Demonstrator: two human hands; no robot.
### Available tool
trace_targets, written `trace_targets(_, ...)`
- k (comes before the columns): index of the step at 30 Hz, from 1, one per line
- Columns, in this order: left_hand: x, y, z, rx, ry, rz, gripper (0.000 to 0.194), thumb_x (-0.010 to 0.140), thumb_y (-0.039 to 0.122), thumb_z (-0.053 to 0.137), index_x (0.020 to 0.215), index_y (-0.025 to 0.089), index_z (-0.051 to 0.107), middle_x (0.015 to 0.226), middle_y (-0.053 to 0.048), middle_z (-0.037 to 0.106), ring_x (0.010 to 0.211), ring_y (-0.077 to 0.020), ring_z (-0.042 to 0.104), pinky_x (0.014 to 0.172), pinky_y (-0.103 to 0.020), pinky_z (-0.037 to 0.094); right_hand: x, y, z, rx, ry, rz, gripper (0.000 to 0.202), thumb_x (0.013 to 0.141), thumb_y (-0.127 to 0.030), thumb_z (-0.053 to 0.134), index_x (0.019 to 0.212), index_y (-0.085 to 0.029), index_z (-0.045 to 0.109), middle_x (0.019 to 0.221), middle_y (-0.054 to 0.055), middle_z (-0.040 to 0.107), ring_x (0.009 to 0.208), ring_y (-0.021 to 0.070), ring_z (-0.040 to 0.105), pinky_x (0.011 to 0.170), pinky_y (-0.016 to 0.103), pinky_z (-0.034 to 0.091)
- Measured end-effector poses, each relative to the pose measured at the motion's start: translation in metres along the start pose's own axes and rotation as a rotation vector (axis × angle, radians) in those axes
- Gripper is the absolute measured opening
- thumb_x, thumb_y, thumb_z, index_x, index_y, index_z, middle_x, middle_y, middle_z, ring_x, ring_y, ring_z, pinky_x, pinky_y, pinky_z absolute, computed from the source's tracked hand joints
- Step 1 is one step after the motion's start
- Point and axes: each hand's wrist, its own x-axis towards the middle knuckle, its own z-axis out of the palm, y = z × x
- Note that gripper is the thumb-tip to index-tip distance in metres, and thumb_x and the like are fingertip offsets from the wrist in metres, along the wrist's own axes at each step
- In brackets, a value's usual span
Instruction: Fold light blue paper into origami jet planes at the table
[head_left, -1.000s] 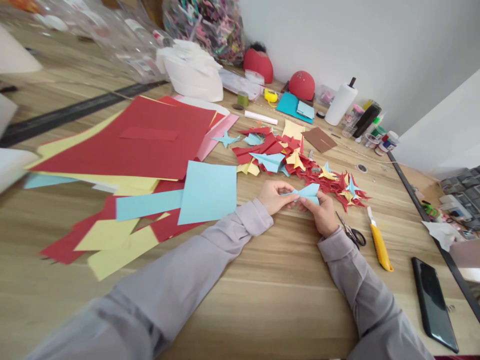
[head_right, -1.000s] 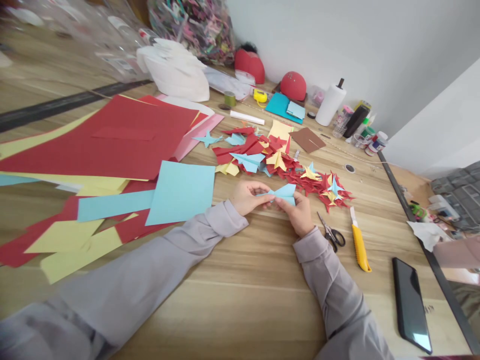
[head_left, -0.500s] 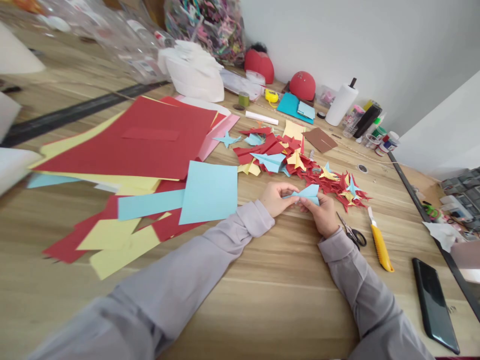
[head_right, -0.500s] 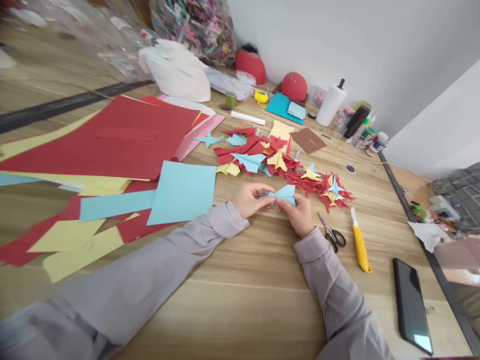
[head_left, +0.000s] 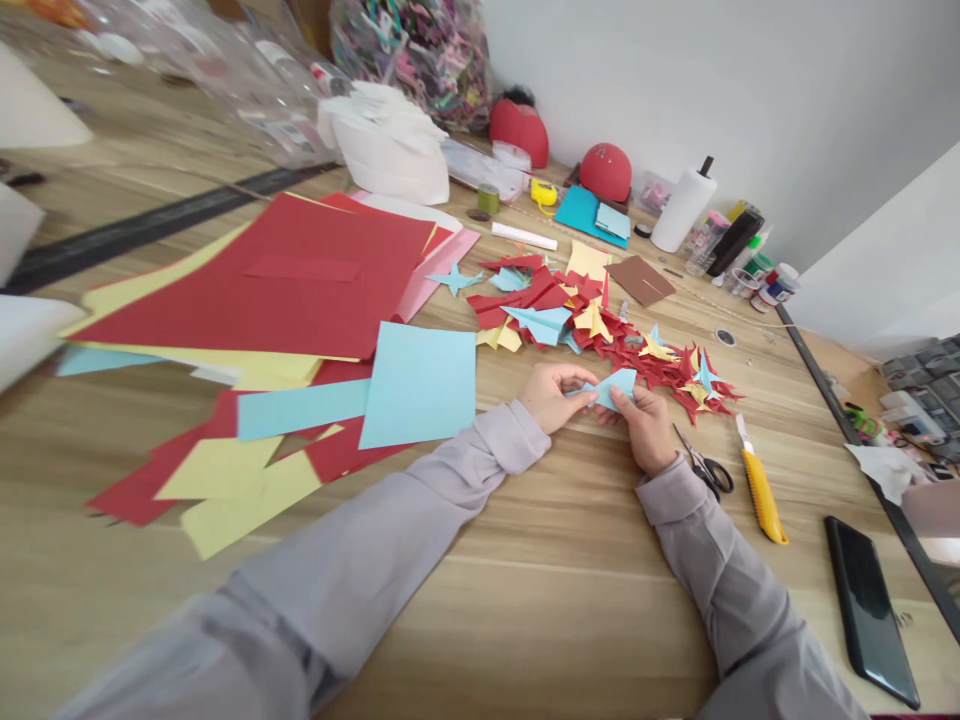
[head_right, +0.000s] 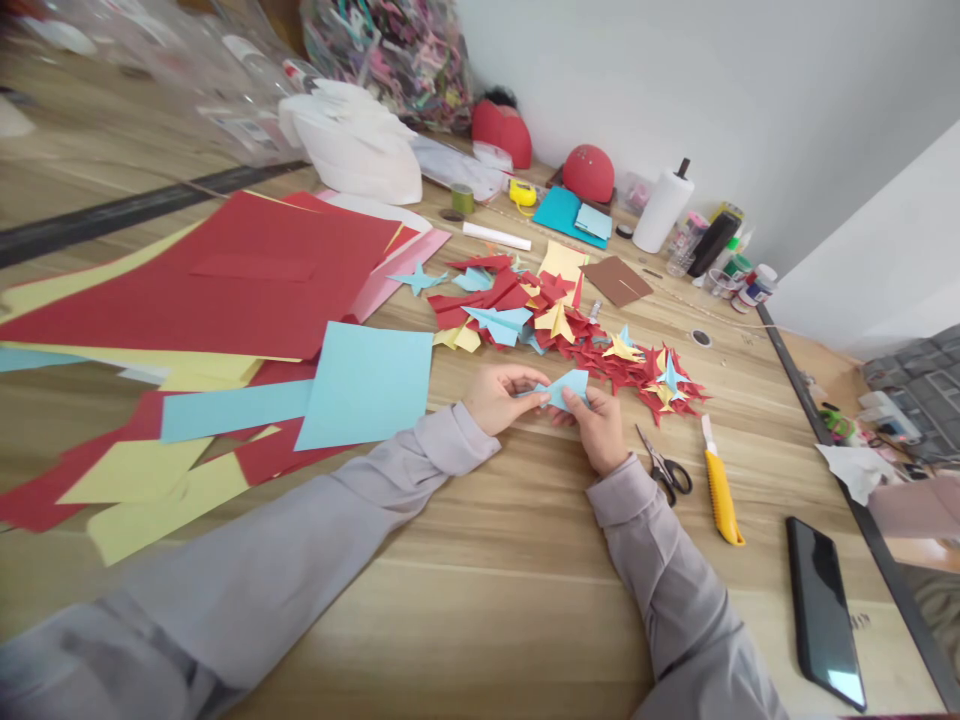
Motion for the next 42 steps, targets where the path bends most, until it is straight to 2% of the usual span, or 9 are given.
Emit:
trace_targets(7, 0.001, 0.001, 0.0, -0.029, 0.001, -0.027, 0.017, 0.058, 0.017, 0.07, 0.074, 0.011, 0.066, 0.056, -0.001, 0.065, 0.045, -0.0105, 0.058, 0.049, -0.022, 0.05, 0.001, 0.005, -0.003, 0.081, -0.018, 0.019, 0.041, 0.083, -0.052, 0.05, 0.068, -0.018, 0.066, 0.062, 0.003, 0.066, 0.055, 0.015, 0.058, 0.051, 0.027, 0.044)
trace_targets(9, 0.0, -0.001, -0.001, 0.011, 0.008, -0.012, 0.018, 0.059, 0.018, 0.07, 0.075, 0.011, 0.066, 0.056, -0.001, 0.065, 0.046, -0.0108, 0.058, 0.049, -0.022, 0.05, 0.002, 0.005, -0.003, 0.08, -0.015, 0.017, 0.037, 0.081, -0.051, 0.054, 0.069, -0.018, 0.066, 0.061, 0.002, 0.065, 0.053, 0.0143, 0.057, 0.052, 0.027, 0.044)
trace_targets(13, 0.0, -0.004, -0.002, 0.169, 0.044, 0.072, 0.017, 0.058, 0.018, 0.07, 0.074, 0.013, 0.069, 0.06, -0.002, 0.067, 0.055, -0.0123, 0.06, 0.053, -0.022, 0.049, 0.001, 0.002, -0.001, -0.006, 0.004, 0.017, 0.027, 0.068, -0.043, 0.071, 0.069, -0.018, 0.065, 0.059, -0.001, 0.064, 0.054, 0.0137, 0.056, 0.055, 0.027, 0.046)
trace_targets(17, -0.001, -0.004, -0.003, 0.23, 0.032, 0.095, 0.016, 0.059, 0.018, 0.069, 0.074, 0.014, 0.07, 0.064, -0.003, 0.068, 0.06, -0.0134, 0.062, 0.058, -0.023, 0.05, 0.001, 0.0, 0.001, -0.001, -0.043, -0.001, 0.023, 0.07, -0.042, 0.07, 0.07, -0.019, 0.066, 0.059, -0.001, 0.063, 0.054, 0.0137, 0.056, 0.056, 0.027, 0.048)
trace_targets(23, 0.0, 0.001, -0.003, 0.156, 0.01, 0.063, 0.014, 0.057, 0.015, 0.069, 0.071, 0.015, 0.068, 0.061, -0.002, 0.068, 0.059, -0.0135, 0.063, 0.058, -0.023, 0.053, 0.0, -0.001, 0.0, 0.014, -0.068, 0.027, 0.027, 0.071, -0.046, 0.067, 0.071, -0.02, 0.065, 0.062, 0.0, 0.065, 0.055, 0.0144, 0.058, 0.056, 0.028, 0.048)
trace_targets(28, 0.001, 0.005, -0.002, 0.07, 0.012, 0.013, 0.017, 0.055, 0.015, 0.07, 0.071, 0.013, 0.068, 0.057, -0.002, 0.066, 0.052, -0.0128, 0.061, 0.054, -0.024, 0.053, 0.0, 0.0, -0.001, 0.019, -0.09, 0.032, 0.034, 0.08, -0.05, 0.056, 0.072, -0.018, 0.067, 0.064, 0.002, 0.066, 0.055, 0.0148, 0.058, 0.055, 0.028, 0.046)
trace_targets(33, 0.0, 0.005, -0.002, -0.018, 0.022, -0.02, 0.023, 0.053, 0.017, 0.072, 0.074, 0.011, 0.067, 0.059, -0.003, 0.067, 0.052, -0.013, 0.062, 0.053, -0.024, 0.052, 0.002, 0.004, -0.002, 0.053, -0.031, 0.031, 0.039, 0.082, -0.053, 0.052, 0.069, -0.018, 0.066, 0.063, 0.002, 0.066, 0.059, 0.0163, 0.06, 0.053, 0.027, 0.044)
trace_targets(37, 0.001, 0.004, -0.003, -0.029, 0.022, -0.028, 0.026, 0.055, 0.021, 0.072, 0.079, 0.011, 0.066, 0.056, -0.001, 0.065, 0.048, -0.0123, 0.06, 0.051, -0.024, 0.051, 0.004, 0.005, -0.003, 0.108, 0.056, 0.028, 0.036, 0.078, -0.052, 0.057, 0.067, -0.019, 0.063, 0.058, 0.001, 0.064, 0.053, 0.0147, 0.056, 0.051, 0.026, 0.043)
trace_targets(42, 0.001, 0.003, -0.003, 0.103, 0.074, 0.057, 0.021, 0.055, 0.02, 0.071, 0.075, 0.013, 0.069, 0.061, -0.002, 0.066, 0.056, -0.0122, 0.06, 0.057, -0.023, 0.051, 0.002, -0.002, 0.0, 0.053, 0.042, 0.049, 0.025, 0.066, -0.042, 0.072, 0.071, -0.018, 0.065, 0.058, -0.001, 0.063, 0.052, 0.0133, 0.054, 0.054, 0.026, 0.043)
